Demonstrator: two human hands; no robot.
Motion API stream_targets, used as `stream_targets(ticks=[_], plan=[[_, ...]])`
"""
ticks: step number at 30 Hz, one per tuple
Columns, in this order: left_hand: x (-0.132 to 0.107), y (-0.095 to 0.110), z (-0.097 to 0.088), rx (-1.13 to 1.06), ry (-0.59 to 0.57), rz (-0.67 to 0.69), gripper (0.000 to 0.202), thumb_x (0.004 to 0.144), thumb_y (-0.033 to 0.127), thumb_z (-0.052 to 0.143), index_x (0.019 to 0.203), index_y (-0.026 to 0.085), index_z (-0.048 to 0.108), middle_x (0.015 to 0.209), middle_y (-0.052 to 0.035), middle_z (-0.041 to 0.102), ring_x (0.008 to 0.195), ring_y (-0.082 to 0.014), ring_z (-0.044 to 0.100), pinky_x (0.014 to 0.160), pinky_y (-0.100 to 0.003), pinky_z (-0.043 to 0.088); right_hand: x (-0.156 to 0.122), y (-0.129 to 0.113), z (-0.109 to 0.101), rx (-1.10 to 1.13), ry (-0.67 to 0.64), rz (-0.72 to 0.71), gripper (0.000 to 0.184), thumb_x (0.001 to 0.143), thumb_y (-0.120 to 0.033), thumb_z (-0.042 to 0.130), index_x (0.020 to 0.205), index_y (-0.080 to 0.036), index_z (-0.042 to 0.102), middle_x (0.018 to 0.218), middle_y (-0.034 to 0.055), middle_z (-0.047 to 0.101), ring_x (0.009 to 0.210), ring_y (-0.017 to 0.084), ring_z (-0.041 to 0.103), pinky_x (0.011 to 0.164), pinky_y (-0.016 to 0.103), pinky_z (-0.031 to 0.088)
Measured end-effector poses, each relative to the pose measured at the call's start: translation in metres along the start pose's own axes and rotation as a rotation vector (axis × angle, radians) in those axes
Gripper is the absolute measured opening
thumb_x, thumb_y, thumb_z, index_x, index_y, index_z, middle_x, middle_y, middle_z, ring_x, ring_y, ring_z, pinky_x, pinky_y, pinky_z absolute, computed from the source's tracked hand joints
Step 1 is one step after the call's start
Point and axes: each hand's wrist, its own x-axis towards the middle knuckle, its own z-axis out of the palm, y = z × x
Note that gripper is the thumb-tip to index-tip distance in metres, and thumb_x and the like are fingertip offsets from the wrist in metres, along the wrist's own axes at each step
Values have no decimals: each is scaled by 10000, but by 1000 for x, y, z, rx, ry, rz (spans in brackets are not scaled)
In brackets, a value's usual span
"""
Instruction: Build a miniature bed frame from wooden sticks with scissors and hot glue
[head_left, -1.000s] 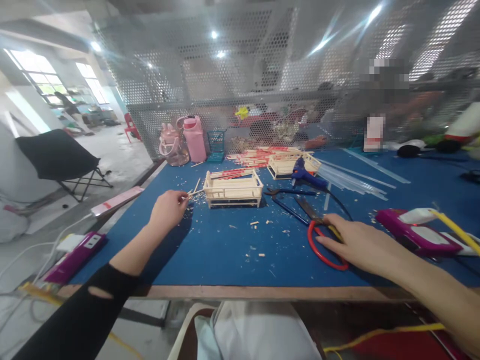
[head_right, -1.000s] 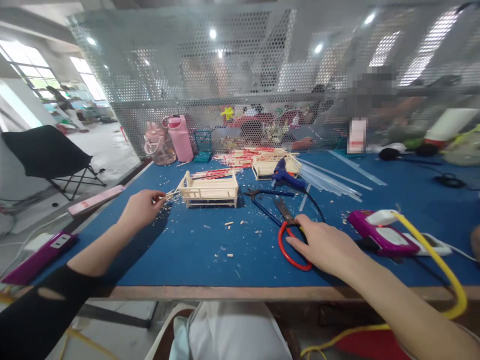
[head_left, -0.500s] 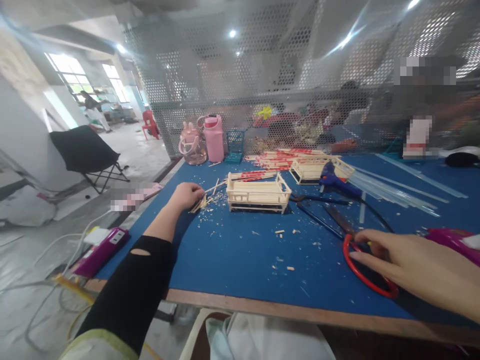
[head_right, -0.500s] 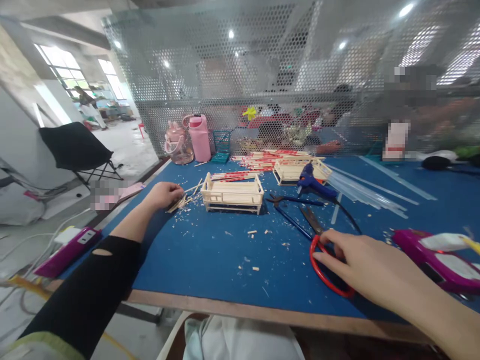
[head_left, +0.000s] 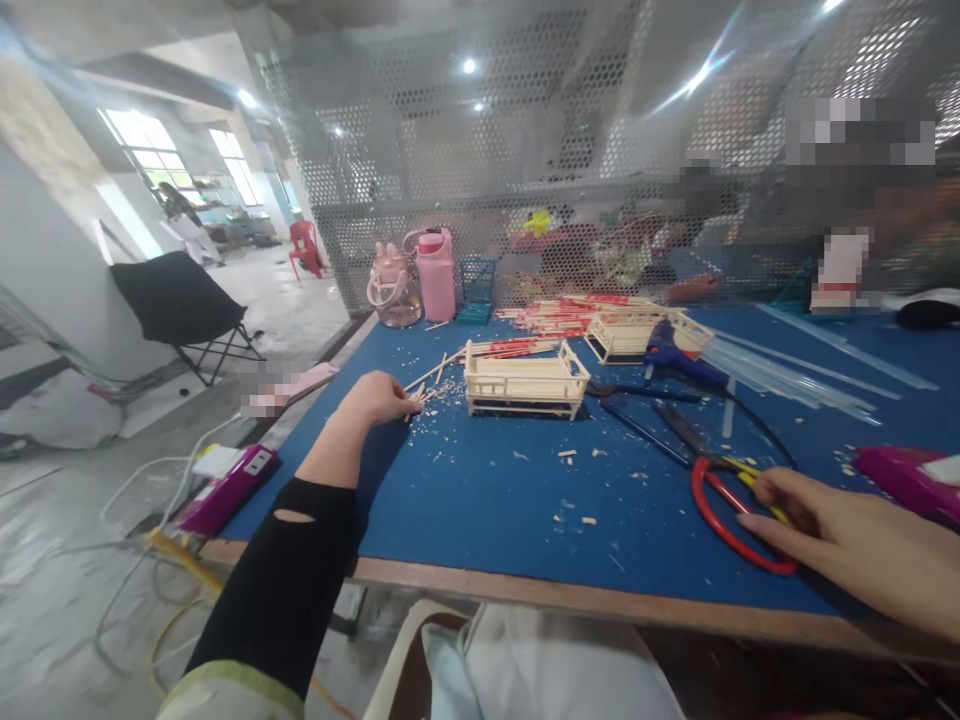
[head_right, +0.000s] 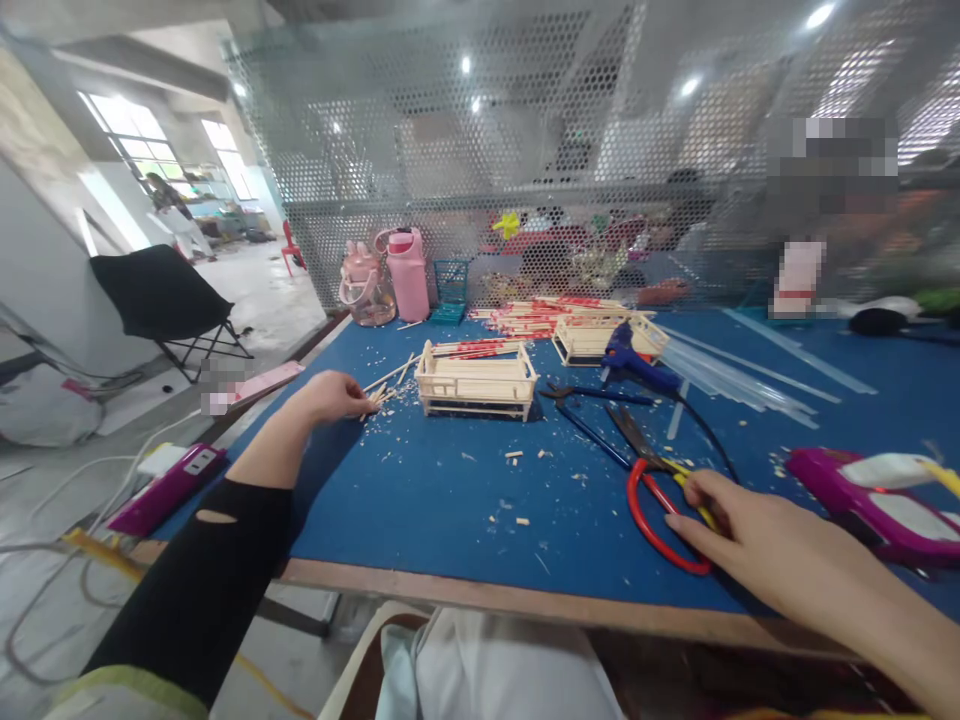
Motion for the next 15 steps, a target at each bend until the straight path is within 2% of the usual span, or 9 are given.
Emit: stream_targets(ticks=[2, 3, 6, 10, 15], plan=[[-4, 4, 2, -11, -44, 35, 180, 609, 367, 689, 567, 193, 679, 546, -16, 625, 579, -163, 563, 552, -246, 378, -2, -6, -3, 49, -166, 28, 141, 814, -346, 456, 696, -290, 509, 704, 61, 701, 682, 285, 669, 574, 345, 425], [-6, 5, 3, -22, -54, 51, 164, 627, 351, 669, 576, 196, 684, 558, -11, 632, 583, -156, 562, 554, -240, 378, -3, -8, -4, 57, -197, 44, 138, 821, -356, 430, 717, -293, 494, 730, 70, 703, 714, 296, 668, 593, 357, 423], [-9, 7, 5, -55, -55, 83, 192, 682, 344, 605, 613, 187, 691, 571, -3, 633, 583, -145, 556, 547, -229, 376, -8, -9, 0, 55, -134, 32, 171, 828, -409, 377, 719, -299, 449, 693, 63, 684, 717, 313, 662, 588, 369, 410], [-13, 7, 4, -76, 6, 79, 290, 742, 381, 519, 662, 157, 685, 574, -4, 619, 581, -147, 554, 515, -226, 359, -13, -5, 8, 87, -31, 36, 209, 827, -458, 353, 779, -284, 458, 740, 88, 682, 761, 331, 659, 587, 372, 415], [-18, 9, 1, -56, 81, 81, 323, 773, 382, 480, 702, 166, 710, 610, -20, 664, 624, -168, 596, 554, -227, 390, -3, 2, 4, 120, -56, -20, 212, 793, -447, 453, 862, -246, 450, 748, 88, 669, 714, 303, 643, 575, 339, 403]])
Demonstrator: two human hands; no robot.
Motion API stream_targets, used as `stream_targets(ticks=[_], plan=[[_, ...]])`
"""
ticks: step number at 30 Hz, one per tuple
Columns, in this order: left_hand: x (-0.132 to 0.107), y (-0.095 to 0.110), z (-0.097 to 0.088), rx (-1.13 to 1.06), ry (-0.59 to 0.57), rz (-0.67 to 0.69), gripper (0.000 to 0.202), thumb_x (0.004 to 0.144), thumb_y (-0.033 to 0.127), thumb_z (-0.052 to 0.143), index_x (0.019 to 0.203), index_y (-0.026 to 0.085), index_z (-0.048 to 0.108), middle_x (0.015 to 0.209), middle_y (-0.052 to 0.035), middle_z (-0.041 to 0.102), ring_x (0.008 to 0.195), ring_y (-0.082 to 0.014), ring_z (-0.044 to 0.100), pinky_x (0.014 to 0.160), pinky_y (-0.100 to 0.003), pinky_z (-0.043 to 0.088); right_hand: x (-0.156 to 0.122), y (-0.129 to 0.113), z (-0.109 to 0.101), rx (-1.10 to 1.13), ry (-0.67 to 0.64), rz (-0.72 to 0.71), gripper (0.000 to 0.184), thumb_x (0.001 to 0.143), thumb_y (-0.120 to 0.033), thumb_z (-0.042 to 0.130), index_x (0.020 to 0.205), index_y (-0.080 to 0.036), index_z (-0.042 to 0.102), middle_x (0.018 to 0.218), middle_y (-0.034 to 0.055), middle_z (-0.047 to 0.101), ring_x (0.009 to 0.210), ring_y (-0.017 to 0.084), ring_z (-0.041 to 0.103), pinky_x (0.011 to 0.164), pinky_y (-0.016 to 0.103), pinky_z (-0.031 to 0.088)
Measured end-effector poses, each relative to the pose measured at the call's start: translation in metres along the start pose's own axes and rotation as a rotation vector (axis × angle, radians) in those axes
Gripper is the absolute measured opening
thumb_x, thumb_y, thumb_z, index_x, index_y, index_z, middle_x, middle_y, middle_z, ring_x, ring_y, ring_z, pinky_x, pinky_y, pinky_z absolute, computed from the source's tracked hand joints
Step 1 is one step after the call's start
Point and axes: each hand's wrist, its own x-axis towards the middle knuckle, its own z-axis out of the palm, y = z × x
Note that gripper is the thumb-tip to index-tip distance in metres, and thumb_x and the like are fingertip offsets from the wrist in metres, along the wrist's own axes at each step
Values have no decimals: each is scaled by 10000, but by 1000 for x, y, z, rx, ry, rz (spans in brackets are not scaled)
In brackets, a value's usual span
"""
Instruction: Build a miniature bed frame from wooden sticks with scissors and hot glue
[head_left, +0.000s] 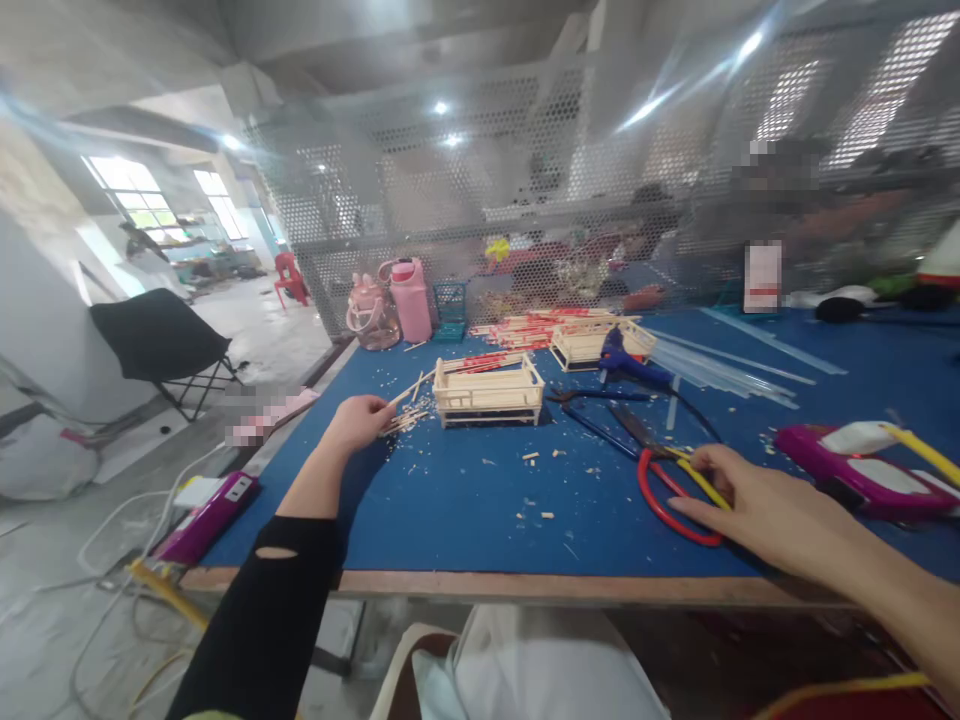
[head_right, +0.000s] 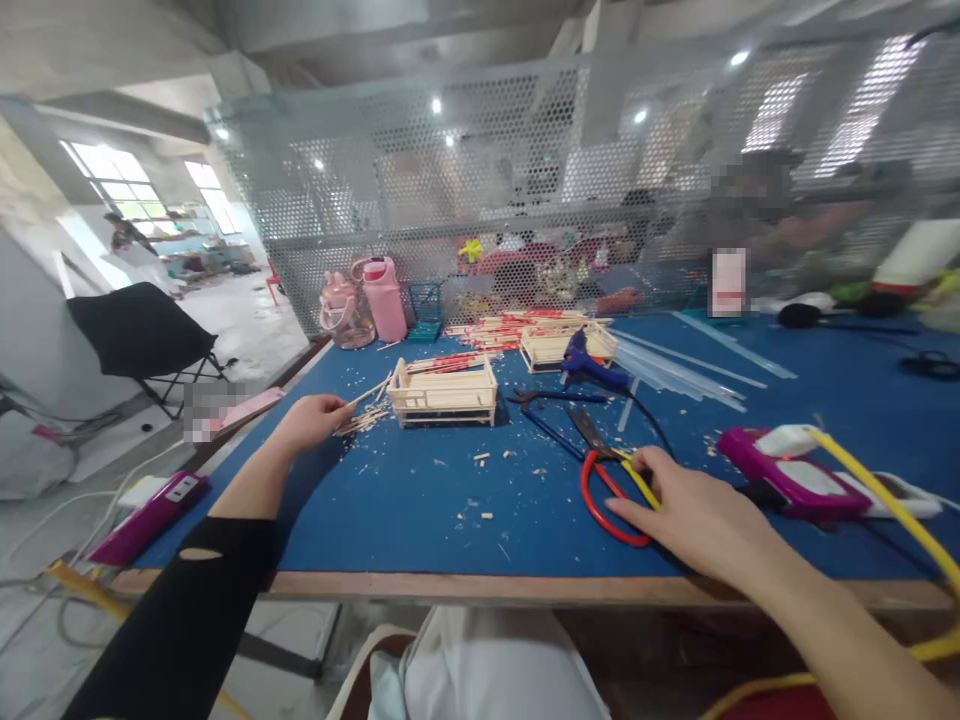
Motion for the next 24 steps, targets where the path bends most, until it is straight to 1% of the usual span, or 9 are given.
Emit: stream_targets(ticks=[4, 7, 10, 12, 14, 15, 17, 20, 24], plan=[[1, 2, 2, 41, 48, 16, 262, 750, 373, 552, 736, 197, 746, 678, -57, 704, 724, -220, 636, 619, -249, 419, 11, 2, -3, -39, -71, -35, 331, 779, -466, 506, 993, -214, 492, 854, 97, 675, 791, 300, 646, 600, 327, 413], [2, 0, 1, 73, 143, 15, 265, 777, 356, 540, 805, 202, 754, 802, -91, 714, 817, -251, 635, 693, -280, 439, 11, 5, 1, -74, -58, -10, 422, 797, -497, 489, 1096, -199, 500, 915, 110, 682, 815, 313, 647, 608, 342, 424], [-6, 4, -5, 92, 299, -9, 349, 852, 349, 437, 932, 177, 730, 947, -120, 686, 898, -253, 611, 785, -310, 446, 6, 7, 2, -78, -32, -7, 460, 808, -507, 487, 1144, -194, 519, 931, 113, 693, 823, 322, 650, 595, 344, 425], [-15, 16, -9, 87, 483, 49, 399, 894, 357, 366, 992, 168, 704, 964, -124, 663, 906, -240, 594, 816, -323, 444, 4, 2, -3, -56, 29, 5, 443, 810, -509, 495, 1119, -198, 556, 933, 107, 697, 807, 311, 653, 587, 340, 427], [-21, 37, -9, 75, 694, 313, 353, 895, 366, 402, 928, 193, 708, 898, -99, 662, 860, -219, 585, 805, -323, 451, 7, -13, -14, -7, 194, -12, 406, 836, -493, 473, 1088, -199, 593, 941, 100, 697, 817, 288, 653, 617, 339, 438], [-21, 51, -8, 88, 712, 490, 312, 890, 350, 431, 885, 211, 710, 882, -85, 663, 837, -205, 581, 793, -319, 455, 11, -24, -20, 31, 314, -46, 398, 855, -470, 454, 1106, -197, 597, 957, 98, 696, 839, 276, 650, 653, 341, 445], [-18, 80, -3, 158, 632, 794, 262, 893, 296, 455, 834, 238, 704, 878, -61, 669, 819, -189, 572, 762, -311, 458, 25, -53, -30, 101, 444, -262, 376, 885, -417, 429, 1153, -215, 597, 1018, 83, 694, 917, 247, 637, 741, 333, 447], [-5, 112, 6, 154, 569, 1026, 269, 915, 224, 423, 843, 215, 683, 909, -71, 670, 854, -183, 565, 765, -303, 458, 53, -96, -35, 110, 404, -603, 367, 903, -367, 429, 1200, -204, 571, 1179, 88, 643, 1033, 232, 588, 787, 314, 420], [1, 118, 18, 6, 579, 1064, 248, 929, 248, 412, 867, 175, 640, 881, -78, 662, 848, -169, 570, 775, -283, 454, 79, -123, -21, 142, 227, -778, 305, 934, -327, 376, 857, -163, 621, 800, 56, 667, 706, 159, 566, 616, 259, 333]])
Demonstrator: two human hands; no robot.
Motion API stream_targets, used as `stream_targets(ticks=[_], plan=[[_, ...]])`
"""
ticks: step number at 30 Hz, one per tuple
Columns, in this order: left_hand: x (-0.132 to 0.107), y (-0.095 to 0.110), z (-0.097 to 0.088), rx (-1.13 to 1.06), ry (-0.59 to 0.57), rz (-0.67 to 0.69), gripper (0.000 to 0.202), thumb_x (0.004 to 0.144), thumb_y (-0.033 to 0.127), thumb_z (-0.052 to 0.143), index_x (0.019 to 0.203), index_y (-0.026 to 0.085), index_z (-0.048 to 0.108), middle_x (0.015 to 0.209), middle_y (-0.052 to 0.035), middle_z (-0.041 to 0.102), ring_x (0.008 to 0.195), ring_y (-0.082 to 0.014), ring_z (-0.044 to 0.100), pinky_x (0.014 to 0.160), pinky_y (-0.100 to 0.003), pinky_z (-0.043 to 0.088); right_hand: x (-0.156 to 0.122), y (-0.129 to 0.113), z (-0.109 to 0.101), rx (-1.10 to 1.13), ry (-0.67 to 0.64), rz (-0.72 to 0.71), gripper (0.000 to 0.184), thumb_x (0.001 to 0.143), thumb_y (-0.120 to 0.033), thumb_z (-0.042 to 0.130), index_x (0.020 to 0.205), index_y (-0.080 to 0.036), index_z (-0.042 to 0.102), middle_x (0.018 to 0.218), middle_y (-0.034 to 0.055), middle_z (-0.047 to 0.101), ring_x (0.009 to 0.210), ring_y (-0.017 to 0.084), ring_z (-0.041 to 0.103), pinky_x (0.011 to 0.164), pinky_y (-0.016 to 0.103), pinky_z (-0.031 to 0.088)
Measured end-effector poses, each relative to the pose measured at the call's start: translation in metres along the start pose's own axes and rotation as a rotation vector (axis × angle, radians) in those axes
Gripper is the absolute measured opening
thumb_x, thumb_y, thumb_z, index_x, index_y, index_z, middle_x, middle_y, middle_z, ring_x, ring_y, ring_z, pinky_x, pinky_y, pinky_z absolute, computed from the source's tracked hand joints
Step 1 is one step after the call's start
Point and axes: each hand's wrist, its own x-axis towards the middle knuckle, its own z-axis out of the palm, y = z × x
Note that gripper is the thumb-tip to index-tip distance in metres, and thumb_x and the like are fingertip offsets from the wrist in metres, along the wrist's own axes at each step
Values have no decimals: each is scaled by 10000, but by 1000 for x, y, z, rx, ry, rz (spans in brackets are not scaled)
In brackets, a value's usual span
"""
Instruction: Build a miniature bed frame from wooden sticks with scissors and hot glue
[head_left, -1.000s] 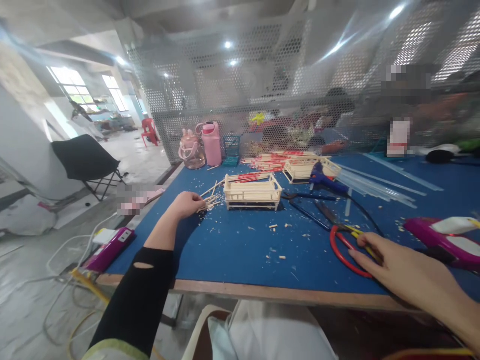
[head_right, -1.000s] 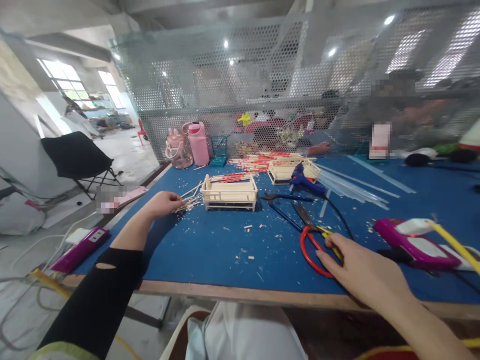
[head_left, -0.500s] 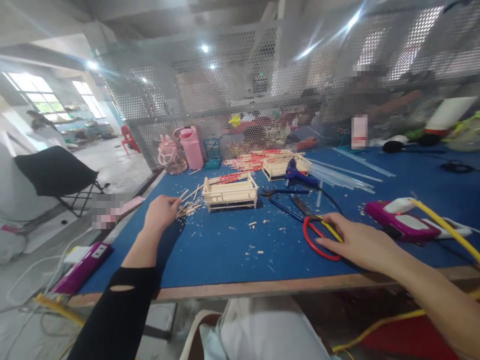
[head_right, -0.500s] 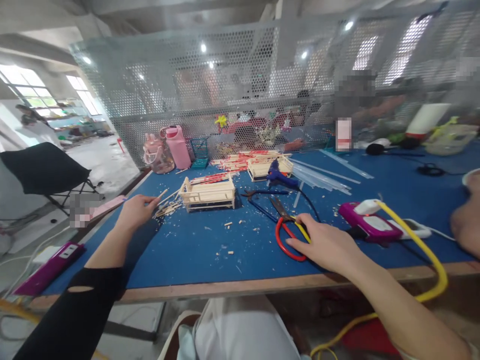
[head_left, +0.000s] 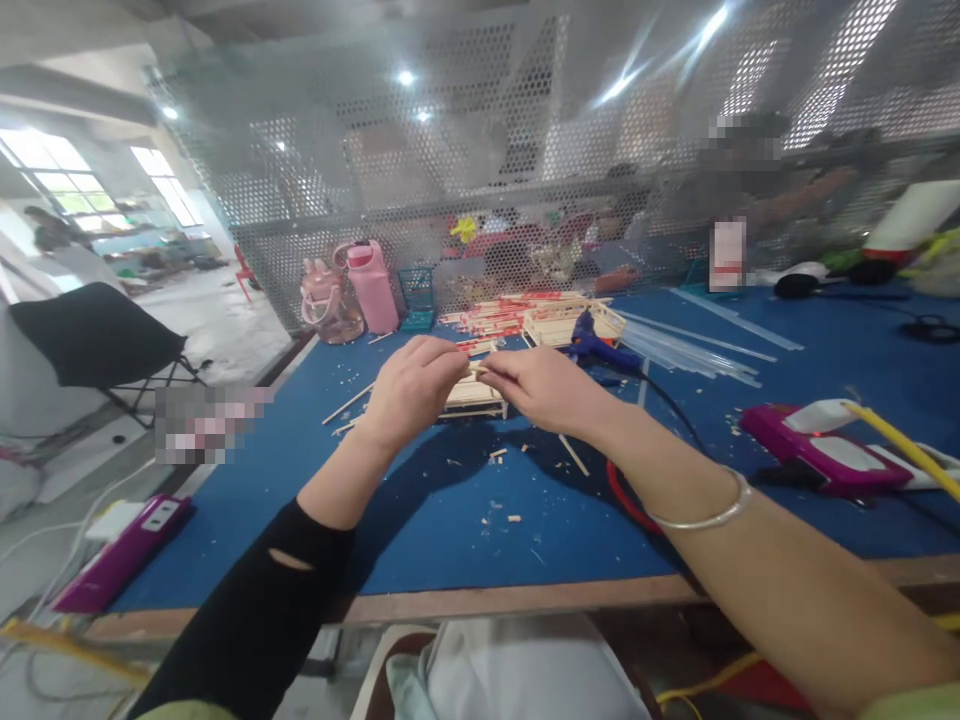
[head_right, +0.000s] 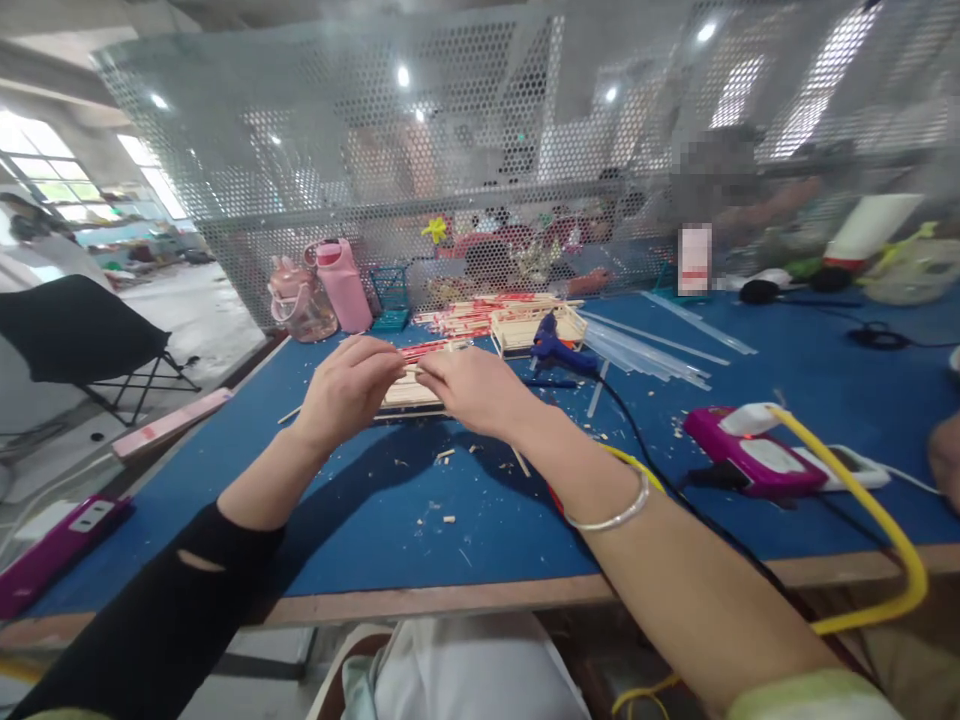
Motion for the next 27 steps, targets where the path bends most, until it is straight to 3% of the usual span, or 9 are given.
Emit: stream_targets(ticks=[6, 9, 11, 12, 16, 19, 22, 24, 27], plan=[[-19, 20, 4, -87, 85, -347, 258, 916, 341, 406, 781, 181, 555, 710, -35, 606, 678, -146, 548, 658, -259, 442, -12, 14, 18, 318, 156, 65, 354, 926, -385, 319, 638, -196, 400, 583, -23, 459, 556, 103, 405, 557, 240, 257], [-18, 33, 8, -155, 240, -449, 245, 934, 302, 339, 1004, 184, 543, 822, -44, 635, 698, -135, 560, 674, -258, 445, -16, 17, 17, 346, 139, 59, 366, 895, -384, 342, 577, -205, 323, 533, -42, 372, 527, 95, 344, 539, 247, 228], [-15, 39, 8, -248, 244, -453, 326, 937, 304, 312, 1180, 170, 483, 991, -84, 643, 788, -142, 582, 712, -265, 453, -17, 16, 17, 313, 82, 9, 354, 876, -367, 368, 565, -202, 330, 524, -47, 352, 522, 93, 322, 539, 253, 213], [-13, 41, 8, -285, 166, -446, 350, 932, 322, 317, 1188, 160, 493, 1013, -95, 647, 805, -150, 588, 709, -266, 453, -18, 15, 17, 300, 60, -17, 337, 870, -349, 373, 570, -198, 349, 531, -46, 362, 528, 94, 325, 544, 254, 213], [-11, 43, 4, -249, -262, -441, 403, 911, 375, 339, 731, 157, 627, 642, -47, 633, 585, -149, 542, 564, -256, 394, -17, 16, 16, 318, 10, -37, 271, 858, -309, 373, 617, -192, 412, 576, -28, 423, 562, 104, 360, 560, 257, 236], [-12, 37, -2, -205, -78, -498, 455, 907, 342, 335, 528, 171, 520, 474, -8, 506, 464, -116, 445, 496, -242, 336, -17, 22, 12, 423, -49, 0, 303, 866, -354, 367, 607, -198, 395, 553, -36, 398, 550, 104, 357, 555, 253, 257], [-12, 34, -7, -239, 149, -459, 356, 899, 312, 354, 663, 167, 578, 566, -9, 561, 516, -113, 480, 524, -227, 372, -18, 20, 7, 442, -70, 16, 324, 877, -363, 361, 601, -198, 397, 544, -40, 390, 543, 102, 357, 558, 251, 272], [-11, 35, -8, -251, 82, -336, 280, 890, 316, 396, 800, 164, 613, 658, -18, 613, 574, -119, 520, 551, -221, 394, -18, 12, 6, 361, -107, -2, 306, 878, -330, 370, 620, -187, 451, 570, -25, 449, 560, 108, 388, 569, 254, 283], [-11, 35, -7, -212, -119, -195, 274, 897, 287, 408, 750, 171, 607, 641, -13, 622, 573, -118, 535, 537, -211, 377, -19, 1, 7, 290, -205, -29, 255, 872, -251, 377, 702, -174, 551, 682, 7, 580, 614, 118, 463, 594, 251, 315]])
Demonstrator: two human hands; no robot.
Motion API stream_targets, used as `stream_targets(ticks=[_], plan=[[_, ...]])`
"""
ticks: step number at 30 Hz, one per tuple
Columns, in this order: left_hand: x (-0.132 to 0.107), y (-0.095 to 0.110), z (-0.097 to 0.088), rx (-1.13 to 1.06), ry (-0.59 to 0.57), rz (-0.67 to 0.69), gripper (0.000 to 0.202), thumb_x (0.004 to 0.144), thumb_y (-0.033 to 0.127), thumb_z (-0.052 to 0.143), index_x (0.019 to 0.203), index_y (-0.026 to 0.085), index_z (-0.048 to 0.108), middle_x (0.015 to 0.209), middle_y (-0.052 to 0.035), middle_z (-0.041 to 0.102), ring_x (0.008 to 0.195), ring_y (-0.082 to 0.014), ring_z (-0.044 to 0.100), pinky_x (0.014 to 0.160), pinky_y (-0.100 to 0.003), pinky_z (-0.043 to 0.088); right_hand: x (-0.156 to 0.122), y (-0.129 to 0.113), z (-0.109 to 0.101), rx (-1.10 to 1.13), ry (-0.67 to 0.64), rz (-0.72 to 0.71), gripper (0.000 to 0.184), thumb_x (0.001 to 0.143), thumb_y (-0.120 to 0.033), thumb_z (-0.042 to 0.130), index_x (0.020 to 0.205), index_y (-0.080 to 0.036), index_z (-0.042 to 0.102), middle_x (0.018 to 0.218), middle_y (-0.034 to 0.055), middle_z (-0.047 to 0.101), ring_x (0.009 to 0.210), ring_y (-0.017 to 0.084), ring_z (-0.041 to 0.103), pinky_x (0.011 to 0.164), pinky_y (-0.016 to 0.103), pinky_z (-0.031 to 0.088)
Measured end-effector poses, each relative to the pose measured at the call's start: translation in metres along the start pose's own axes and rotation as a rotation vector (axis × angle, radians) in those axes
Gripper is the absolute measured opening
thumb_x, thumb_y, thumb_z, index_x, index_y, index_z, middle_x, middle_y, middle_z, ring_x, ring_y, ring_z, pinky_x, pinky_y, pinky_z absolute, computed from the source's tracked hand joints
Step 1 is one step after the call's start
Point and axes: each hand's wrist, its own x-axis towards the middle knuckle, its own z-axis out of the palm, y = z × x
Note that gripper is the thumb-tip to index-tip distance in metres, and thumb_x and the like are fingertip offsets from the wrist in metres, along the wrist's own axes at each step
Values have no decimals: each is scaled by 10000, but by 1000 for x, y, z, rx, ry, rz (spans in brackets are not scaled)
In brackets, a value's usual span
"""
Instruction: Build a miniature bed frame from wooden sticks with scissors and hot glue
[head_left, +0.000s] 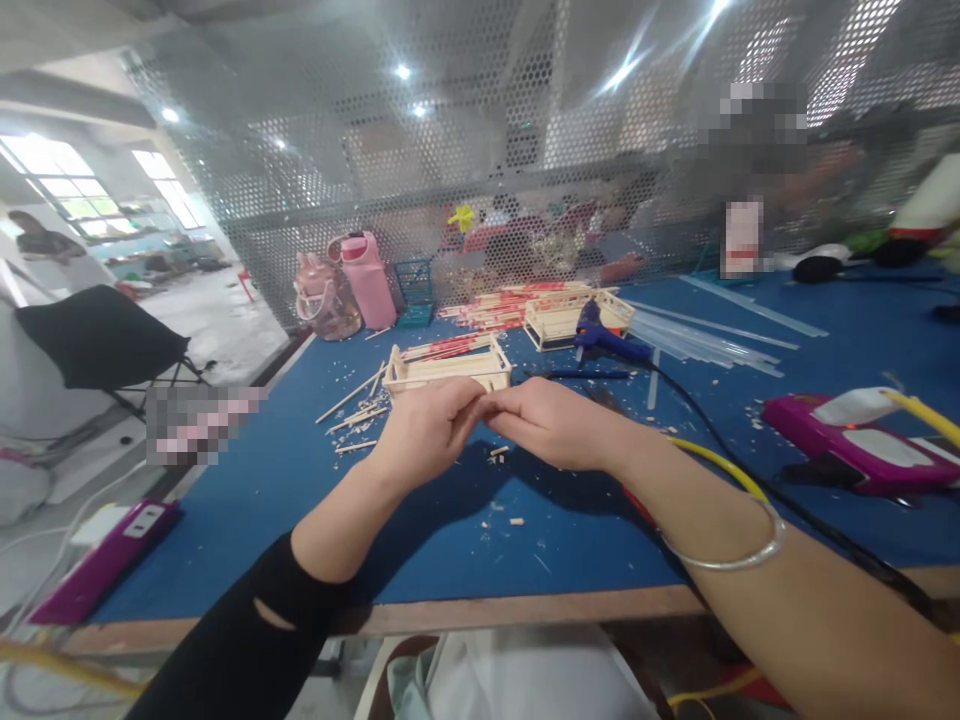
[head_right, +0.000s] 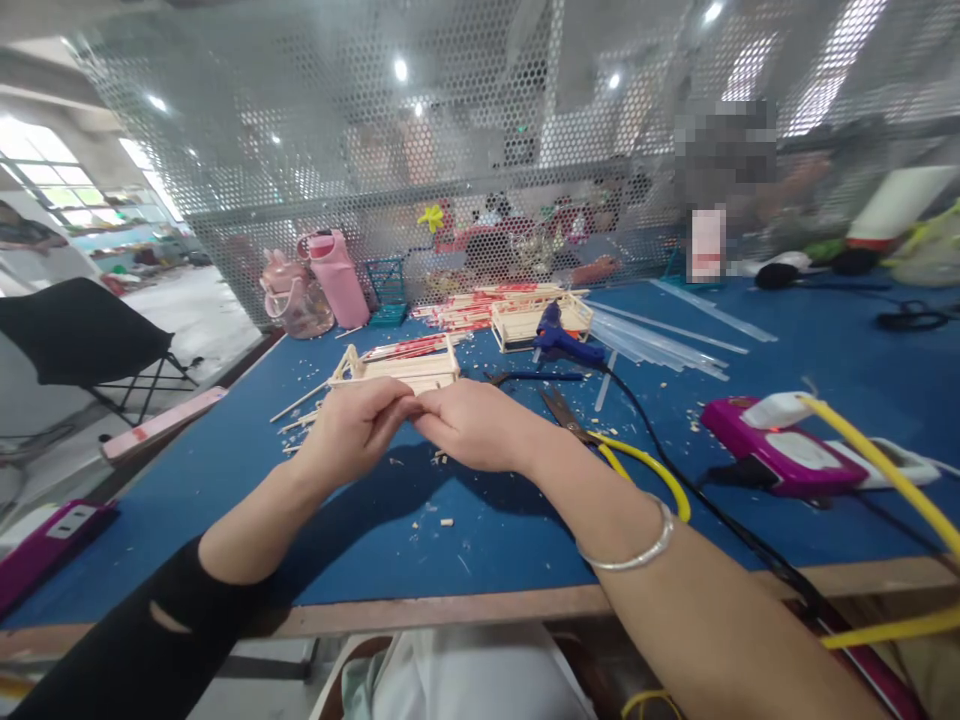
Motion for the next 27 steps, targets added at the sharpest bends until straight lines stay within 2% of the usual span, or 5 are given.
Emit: stream_targets(ticks=[6, 12, 17, 24, 27], plan=[[0, -15, -2, 66, 173, -203, 245, 889, 279, 435, 771, 167, 619, 622, -3, 629, 541, -113, 526, 538, -213, 362, -5, 16, -12, -213, -314, 425, 101, 727, -209, 620, 635, -184, 588, 558, -10, 556, 503, 109, 454, 491, 246, 295], [0, -12, 11, 26, 32, -323, 252, 877, 295, 458, 738, 173, 628, 583, 12, 617, 536, -118, 530, 545, -223, 360, -5, 18, -14, -201, 274, 261, 245, 723, -423, 651, 823, -199, 667, 765, 21, 649, 662, 145, 548, 577, 258, 353], [-2, -13, 19, -45, -20, -350, 257, 879, 287, 474, 715, 167, 630, 575, 17, 623, 526, -110, 535, 538, -215, 375, 3, 18, 5, -205, 272, 18, 152, 811, -281, 591, 798, -173, 698, 745, 35, 686, 698, 148, 577, 644, 260, 367], [-4, -17, 18, 110, -120, -126, 218, 880, 261, 498, 873, 164, 693, 869, -82, 699, 832, -204, 616, 682, -291, 444, 7, 30, 13, -153, 399, 19, 133, 806, -223, 604, 752, -175, 716, 749, 37, 715, 680, 146, 605, 636, 254, 389], [-4, -15, 18, 64, -166, -141, 201, 868, 242, 510, 838, 146, 684, 792, -74, 687, 748, -186, 601, 654, -285, 432, 7, 29, 15, -70, 426, -11, 118, 795, -226, 615, 744, -179, 711, 733, 26, 711, 667, 135, 604, 628, 241, 397]])
